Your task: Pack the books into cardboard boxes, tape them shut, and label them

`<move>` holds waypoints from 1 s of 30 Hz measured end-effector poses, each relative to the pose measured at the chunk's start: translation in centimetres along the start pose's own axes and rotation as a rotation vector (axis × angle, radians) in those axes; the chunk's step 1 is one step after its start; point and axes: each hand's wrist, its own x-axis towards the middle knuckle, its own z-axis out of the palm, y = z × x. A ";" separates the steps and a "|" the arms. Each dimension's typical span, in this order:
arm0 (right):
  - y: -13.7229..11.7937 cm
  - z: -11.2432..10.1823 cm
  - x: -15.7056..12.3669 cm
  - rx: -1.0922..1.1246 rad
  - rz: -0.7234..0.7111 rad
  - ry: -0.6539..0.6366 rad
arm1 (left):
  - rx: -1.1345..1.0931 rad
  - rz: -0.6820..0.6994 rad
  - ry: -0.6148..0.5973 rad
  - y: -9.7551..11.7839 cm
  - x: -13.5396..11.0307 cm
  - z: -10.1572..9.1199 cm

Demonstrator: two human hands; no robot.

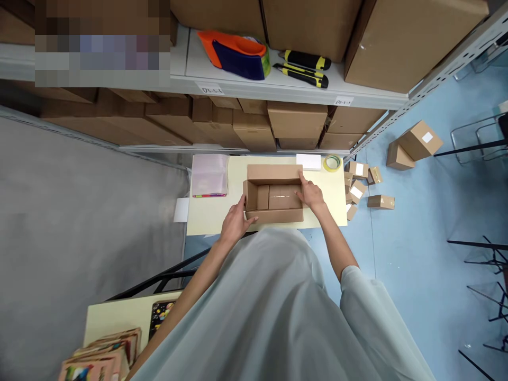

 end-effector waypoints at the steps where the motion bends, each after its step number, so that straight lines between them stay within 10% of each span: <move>1: 0.0 -0.1 0.6 -0.008 0.012 -0.017 | -0.002 -0.003 -0.004 0.0 0.1 -0.1; 13: -0.2 -0.6 0.8 -0.162 -0.058 0.011 | -0.270 -0.056 -0.075 -0.5 0.1 2.0; 22: -3.8 -3.7 0.1 -0.157 -0.057 0.128 | -0.285 0.119 0.004 -2.1 1.1 -3.3; 30: -9.3 -0.6 2.2 -0.260 0.111 -0.005 | -0.279 0.098 -0.096 -6.5 1.7 -3.2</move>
